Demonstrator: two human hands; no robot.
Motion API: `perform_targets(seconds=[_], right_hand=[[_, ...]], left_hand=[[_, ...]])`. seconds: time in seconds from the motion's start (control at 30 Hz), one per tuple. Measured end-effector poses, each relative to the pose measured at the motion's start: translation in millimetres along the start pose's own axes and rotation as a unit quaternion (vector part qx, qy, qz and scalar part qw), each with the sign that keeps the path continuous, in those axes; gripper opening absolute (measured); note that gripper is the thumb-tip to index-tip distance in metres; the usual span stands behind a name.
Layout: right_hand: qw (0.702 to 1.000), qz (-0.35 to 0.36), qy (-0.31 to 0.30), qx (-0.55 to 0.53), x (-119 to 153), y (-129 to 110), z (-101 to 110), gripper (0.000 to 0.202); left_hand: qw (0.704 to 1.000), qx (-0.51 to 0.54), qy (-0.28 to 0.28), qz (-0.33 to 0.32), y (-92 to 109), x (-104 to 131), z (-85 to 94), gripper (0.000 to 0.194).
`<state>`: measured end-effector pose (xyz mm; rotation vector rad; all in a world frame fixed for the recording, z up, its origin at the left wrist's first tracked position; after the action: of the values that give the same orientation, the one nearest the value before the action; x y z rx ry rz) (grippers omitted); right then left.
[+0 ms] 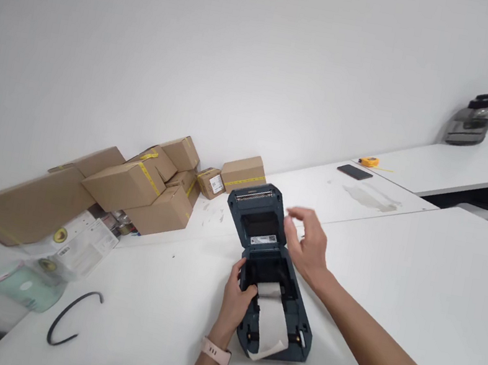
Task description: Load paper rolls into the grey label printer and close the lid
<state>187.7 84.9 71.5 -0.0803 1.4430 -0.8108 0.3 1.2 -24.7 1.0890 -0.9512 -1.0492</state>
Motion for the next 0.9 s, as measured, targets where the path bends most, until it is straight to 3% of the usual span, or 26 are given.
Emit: perform_targets(seconds=[0.03, 0.07, 0.13, 0.17, 0.23, 0.4, 0.53, 0.8, 0.9], right_hand=[[0.997, 0.040, -0.060, 0.013, 9.6, -3.2, 2.9, 0.028], [0.984, 0.082, -0.158, 0.028, 18.6, -4.9, 2.7, 0.027], [0.913, 0.153, -0.371, 0.067, 34.5, -4.0, -4.5, 0.029], [0.872, 0.173, -0.449, 0.088, 41.0, -1.7, -10.5, 0.030], [0.816, 0.193, -0.532, 0.120, 51.1, 4.5, -24.7, 0.027], [0.762, 0.199, -0.601, 0.134, 67.0, 17.1, -53.6, 0.016], [0.742, 0.190, -0.630, 0.124, 69.5, 20.2, -52.8, 0.022], [0.750, 0.149, -0.642, 0.058, 54.3, 11.5, -38.7, 0.022], [0.760, 0.143, -0.634, 0.010, 35.9, 2.1, -17.9, 0.023]], left_hand=[[1.000, 0.005, 0.002, -0.001, -0.9, -0.5, -0.4, 0.068], [1.000, 0.007, 0.005, -0.001, -1.4, -0.8, -0.8, 0.068], [1.000, 0.007, 0.014, 0.001, -0.8, -0.7, -1.3, 0.069], [1.000, 0.008, 0.017, 0.001, -0.1, -0.4, -1.3, 0.069], [1.000, 0.015, 0.017, 0.000, 1.5, 0.3, -1.3, 0.069], [0.999, 0.040, 0.004, -0.006, 1.8, 0.6, -1.9, 0.071], [0.998, 0.063, 0.009, -0.030, -2.5, -1.1, -2.7, 0.081], [0.997, 0.063, 0.027, -0.041, -13.8, -8.4, -3.7, 0.090], [0.996, 0.073, 0.023, -0.049, -14.1, -8.6, -3.6, 0.090]])
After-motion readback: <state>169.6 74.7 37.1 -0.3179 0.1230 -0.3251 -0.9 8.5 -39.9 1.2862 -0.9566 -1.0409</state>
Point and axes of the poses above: each hand's wrist, its own x-axis away from the middle knuckle, its own z-axis out of the back of the hand, y = z × x, the point moved 1 cm from there along -x, towards the middle knuckle, and after that the axes turned 7 degrees about z, right-handed, at the moved point
